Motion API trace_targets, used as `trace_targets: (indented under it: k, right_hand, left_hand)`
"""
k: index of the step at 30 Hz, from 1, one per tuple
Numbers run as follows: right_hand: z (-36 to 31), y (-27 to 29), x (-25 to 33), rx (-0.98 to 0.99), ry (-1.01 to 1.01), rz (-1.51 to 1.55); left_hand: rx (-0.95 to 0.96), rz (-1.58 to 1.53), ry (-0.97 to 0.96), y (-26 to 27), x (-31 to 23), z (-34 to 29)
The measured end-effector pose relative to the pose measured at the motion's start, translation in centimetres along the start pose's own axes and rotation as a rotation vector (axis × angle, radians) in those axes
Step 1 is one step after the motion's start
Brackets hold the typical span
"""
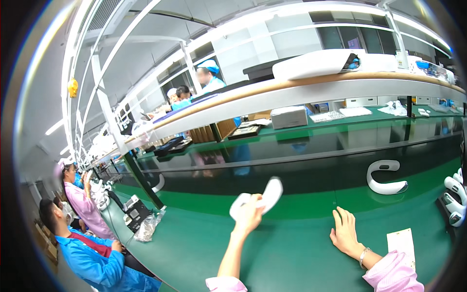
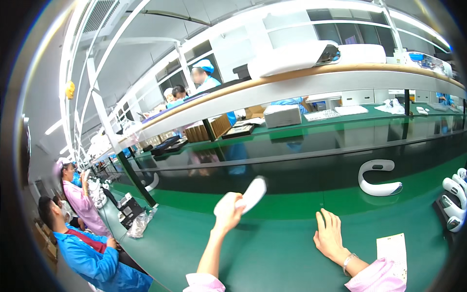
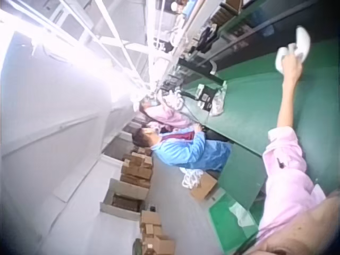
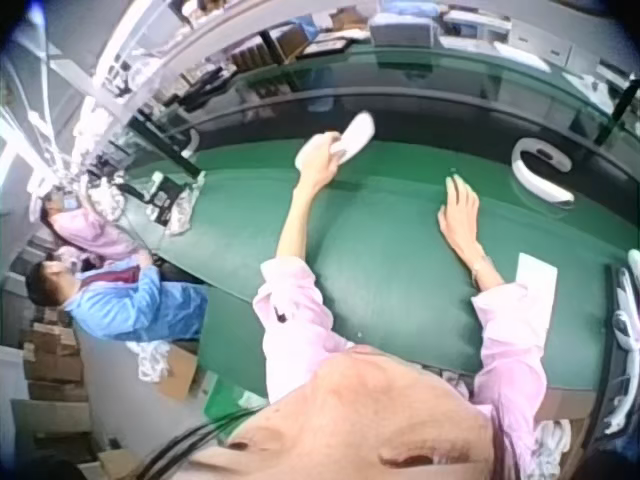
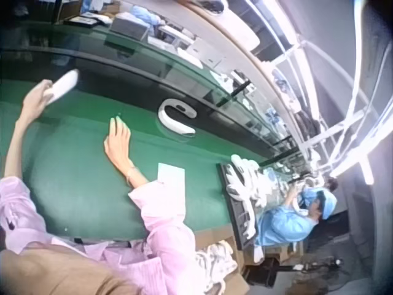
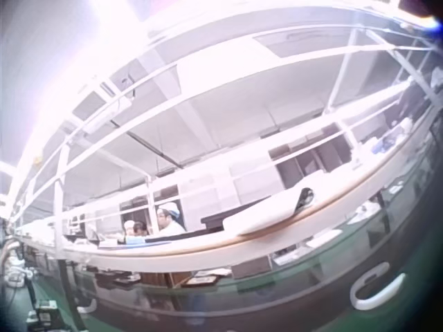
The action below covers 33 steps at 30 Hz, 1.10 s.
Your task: Inspecting and checking white U-shaped neck massagers on a factory assembly line.
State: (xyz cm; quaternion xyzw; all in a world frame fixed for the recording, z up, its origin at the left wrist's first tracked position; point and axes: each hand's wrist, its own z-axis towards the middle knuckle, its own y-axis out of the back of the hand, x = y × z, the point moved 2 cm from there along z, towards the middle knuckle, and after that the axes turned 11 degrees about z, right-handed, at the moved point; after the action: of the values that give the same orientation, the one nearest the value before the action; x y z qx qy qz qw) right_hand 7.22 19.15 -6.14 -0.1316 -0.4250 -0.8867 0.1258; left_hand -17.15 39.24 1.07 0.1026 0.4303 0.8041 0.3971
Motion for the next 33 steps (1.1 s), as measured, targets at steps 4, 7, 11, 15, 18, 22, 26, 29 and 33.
trace_targets:
  k: [4,7,11,15,18,22,26,29,33]
  right_hand:
    - [-0.9,7.8,5.4,-0.149,0.292,-0.062]
    - [0.3,13.4,9.1,-0.046,0.508,0.058]
    - [-3.2,17.6,8.4,-0.097,0.278,0.352]
    - [-9.5,18.4,5.2,-0.157,-0.526,0.957]
    - [-12.3,17.3,4.6,-0.07,-0.722,1.301]
    - [-15.0,16.6,4.8,-0.024,-0.886,1.487]
    - [-16.5,15.8,4.3,-0.045,-0.911,1.494]
    - [-17.1,15.8,4.4,-0.068,-0.918,1.441]
    - [-17.2,16.2,4.9,-0.094,-0.945,1.321]
  left_hand:
    - [0.341,-0.53,-0.23,5.6,-10.4,-2.7]
    - [0.566,-0.668,-0.294,11.0,-14.5,-5.9]
    - [0.447,-1.062,-0.094,12.2,-17.1,-7.8]
    - [0.513,-1.401,0.05,8.5,-19.4,-12.1]
    - [0.532,-1.841,0.141,7.4,-23.0,-16.1]
    - [0.449,-2.129,0.166,7.1,-25.6,-17.2]
    - [0.47,-2.049,0.353,6.6,-26.0,-17.9]
    - [0.47,-2.015,0.445,6.3,-26.0,-18.0]
    - [0.467,-2.158,0.498,5.1,-25.0,-18.3]
